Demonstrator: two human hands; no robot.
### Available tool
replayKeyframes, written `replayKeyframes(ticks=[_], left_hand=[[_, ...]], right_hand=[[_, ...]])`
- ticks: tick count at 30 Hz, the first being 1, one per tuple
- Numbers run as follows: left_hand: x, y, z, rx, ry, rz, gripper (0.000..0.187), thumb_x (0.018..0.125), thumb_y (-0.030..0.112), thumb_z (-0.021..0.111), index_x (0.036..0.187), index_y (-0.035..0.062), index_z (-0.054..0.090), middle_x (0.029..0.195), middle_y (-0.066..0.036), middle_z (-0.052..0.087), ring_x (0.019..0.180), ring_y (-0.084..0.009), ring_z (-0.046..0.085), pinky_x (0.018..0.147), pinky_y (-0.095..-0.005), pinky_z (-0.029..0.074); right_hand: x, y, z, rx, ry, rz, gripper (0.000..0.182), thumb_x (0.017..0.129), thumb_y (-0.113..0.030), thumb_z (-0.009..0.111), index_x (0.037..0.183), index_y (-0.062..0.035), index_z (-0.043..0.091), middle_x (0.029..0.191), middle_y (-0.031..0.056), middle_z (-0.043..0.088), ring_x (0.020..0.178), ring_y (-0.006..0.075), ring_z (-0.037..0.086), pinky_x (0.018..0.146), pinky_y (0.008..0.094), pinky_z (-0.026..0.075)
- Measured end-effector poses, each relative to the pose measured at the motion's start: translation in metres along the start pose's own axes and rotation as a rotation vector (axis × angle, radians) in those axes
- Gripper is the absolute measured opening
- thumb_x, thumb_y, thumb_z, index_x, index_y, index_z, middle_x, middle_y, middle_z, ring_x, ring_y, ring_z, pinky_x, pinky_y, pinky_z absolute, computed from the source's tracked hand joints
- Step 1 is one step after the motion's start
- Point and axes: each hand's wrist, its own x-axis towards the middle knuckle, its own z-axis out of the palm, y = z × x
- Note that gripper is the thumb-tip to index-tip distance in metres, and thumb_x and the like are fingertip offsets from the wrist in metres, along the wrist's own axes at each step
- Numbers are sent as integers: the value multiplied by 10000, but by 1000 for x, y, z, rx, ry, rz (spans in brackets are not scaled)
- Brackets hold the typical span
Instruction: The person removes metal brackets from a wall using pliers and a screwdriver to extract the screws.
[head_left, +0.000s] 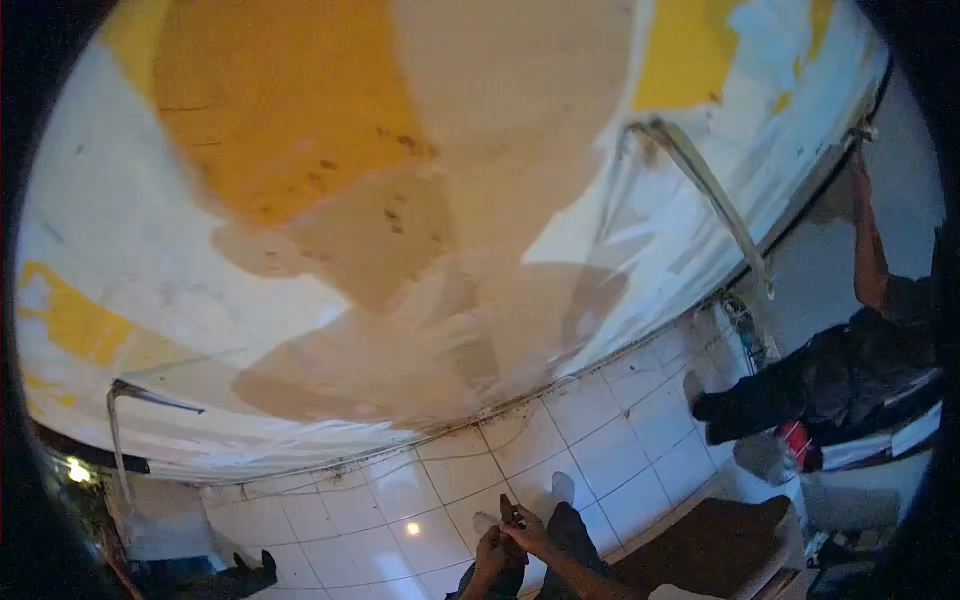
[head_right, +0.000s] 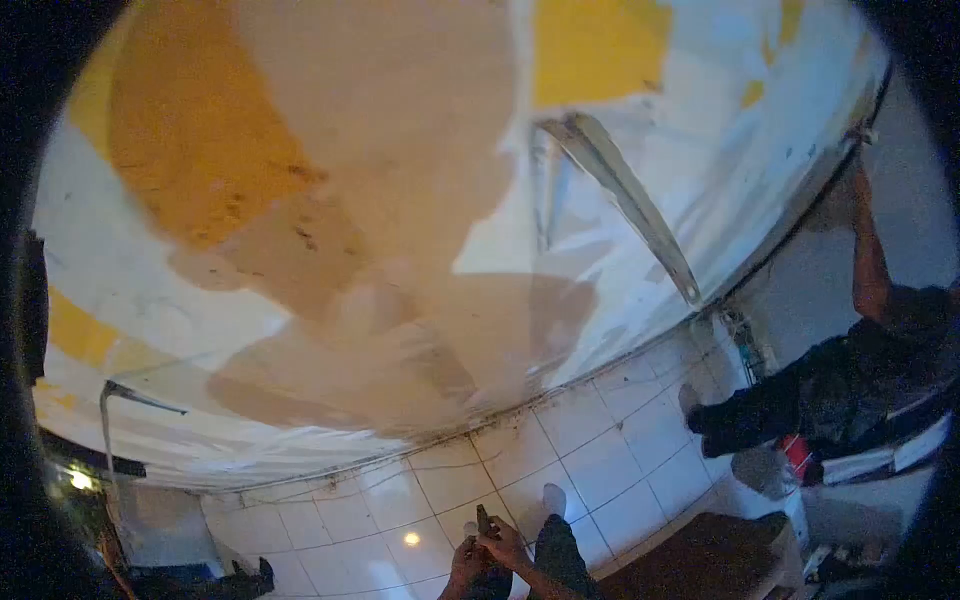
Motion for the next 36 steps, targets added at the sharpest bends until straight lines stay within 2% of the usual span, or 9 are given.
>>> replayKeyframes(ticks=[2,5,8,12,22,25,27,33,36], left_hand=[[-5,-6,-3,432,214,-66,281,995,223,502,1201,35,529,1066,-156,624,859,-269,651,681,-405,567],[-7,-23,-8,76,148,-45,249,996,198,505,1166,19,535,1015,-107,632,842,-209,632,696,-341,541],[5,-2,19,790,258,-230,262,1005,209,490,1181,19,525,1019,-74,628,851,-170,614,716,-303,517],[10,-26,-7,544,299,-61,254,1006,202,454,1178,31,532,818,-33,602,649,-94,561,543,-228,463],[51,54,188,819,415,72,244,988,178,518,1197,61,559,931,-78,599,718,-163,526,654,-301,467],[79,94,231,1561,288,591,284,919,128,608,1189,60,554,1041,-143,589,874,-233,555,776,-353,460],[90,142,287,1712,553,869,349,803,63,704,1116,14,557,1098,-169,565,1101,-325,525,932,-387,428],[132,315,418,1427,479,1946,708,764,71,760,1355,7,375,1306,-143,398,1205,-281,465,950,-390,455],[143,360,463,1649,384,2238,525,830,166,733,1260,-18,494,1256,-154,527,1146,-275,526,939,-390,462]], right_hand=[[-18,-58,-10,112,62,188,462,805,-349,743,1164,-106,583,1127,153,622,1086,252,591,929,402,459],[-26,-51,-20,108,10,197,448,842,-340,701,1183,-80,572,1026,134,642,968,229,614,860,382,475],[-22,-15,-16,170,79,114,481,847,-356,696,1209,-68,565,998,120,647,892,227,611,812,374,476],[-15,21,-18,317,11,84,505,849,-369,692,1221,-55,556,985,110,649,890,216,616,800,361,478],[-11,-141,-138,407,53,-247,280,920,-234,628,1108,-38,561,823,19,583,703,121,553,622,282,470],[-1,-124,-165,494,99,-167,232,919,-184,616,1108,-52,586,710,-27,521,529,77,444,479,245,379],[-8,-153,-199,660,67,-101,229,916,-161,611,1115,-50,594,681,-41,506,506,61,425,461,231,358],[-18,-167,-251,377,-54,-238,214,934,-170,584,1068,-3,580,673,58,626,567,135,590,515,294,424],[-19,-157,-256,248,-121,-168,218,902,-108,599,1101,-18,599,781,27,633,733,125,605,703,287,484]])
